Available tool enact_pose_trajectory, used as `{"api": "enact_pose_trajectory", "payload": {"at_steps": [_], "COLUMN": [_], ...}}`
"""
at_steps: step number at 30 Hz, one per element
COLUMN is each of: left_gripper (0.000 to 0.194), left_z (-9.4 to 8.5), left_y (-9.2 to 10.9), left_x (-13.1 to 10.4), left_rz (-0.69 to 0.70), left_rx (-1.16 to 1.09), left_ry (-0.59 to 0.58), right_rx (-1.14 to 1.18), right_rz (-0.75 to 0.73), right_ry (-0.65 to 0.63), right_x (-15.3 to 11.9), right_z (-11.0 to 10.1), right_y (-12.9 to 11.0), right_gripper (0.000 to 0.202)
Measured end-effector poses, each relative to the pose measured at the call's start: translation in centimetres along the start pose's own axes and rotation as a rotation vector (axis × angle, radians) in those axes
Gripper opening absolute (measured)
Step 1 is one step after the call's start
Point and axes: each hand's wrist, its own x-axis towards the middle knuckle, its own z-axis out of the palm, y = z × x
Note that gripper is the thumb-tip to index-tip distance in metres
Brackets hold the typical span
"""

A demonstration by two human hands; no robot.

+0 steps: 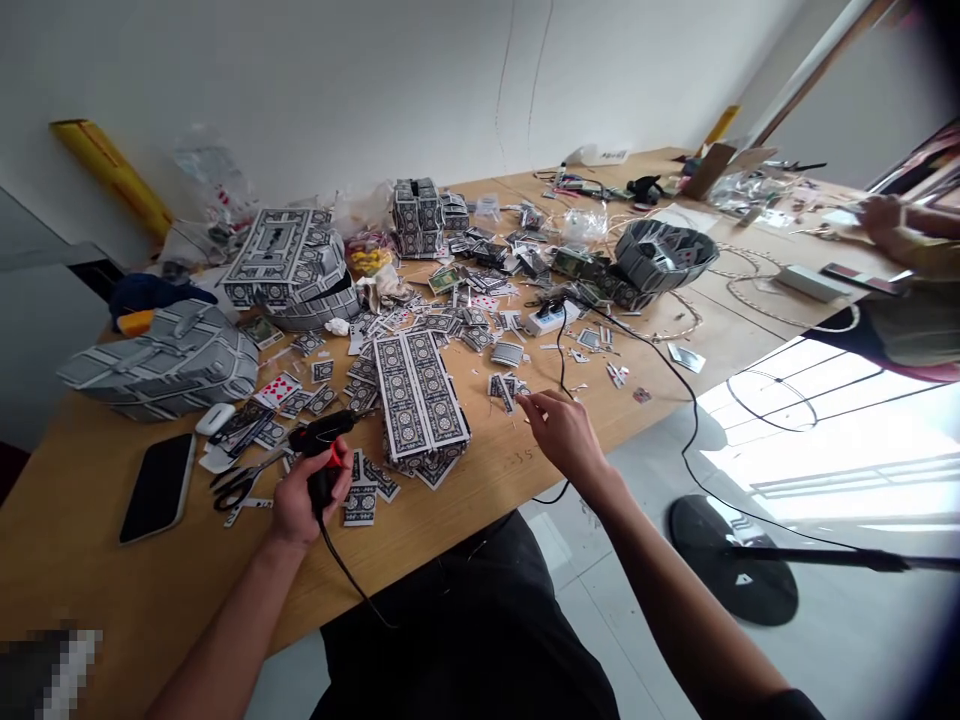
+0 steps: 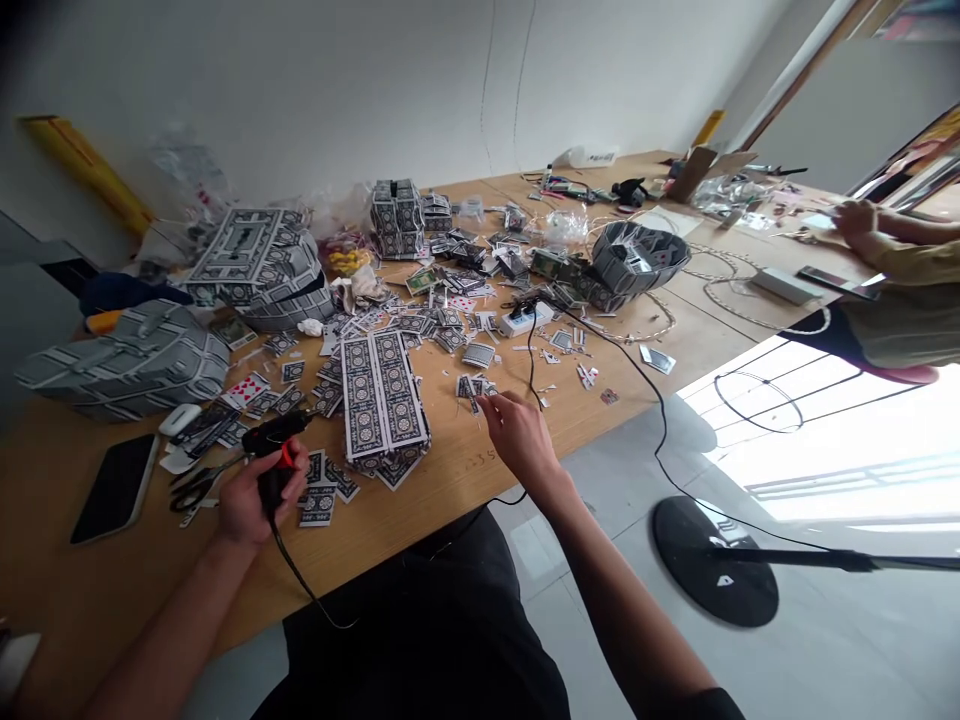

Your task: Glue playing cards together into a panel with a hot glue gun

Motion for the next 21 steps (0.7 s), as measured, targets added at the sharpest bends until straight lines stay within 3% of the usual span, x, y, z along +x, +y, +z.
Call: {"api": "enact_pose_trajectory", "payload": {"at_steps": [6,16,21], "left_gripper": [0.031,0.029,0.034], "left_z": [-1.0,-0.5,0.2], "left_y": [-0.7,-1.0,-0.7], "left_x": [-0.4,-0.5,-0.9], "left_rz": [-0.005,0.003,-0.005], "left_rx": [-0.113,-0.062,-0.003], "left_ry": [-0.046,-0.012,0.009], "right_rx": [0.003,0.04,0.066], "right_rz": [-0.021,0.016,-0.007], "right_ry": [0.047,0.106,0.107], "right_x": [0.8,1.3,1.6], "right_z": [-0.4,1.1,0.8], "right_y": [0.3,-1.4,-1.7], "right_gripper": [0.031,0.024,0.022]}}
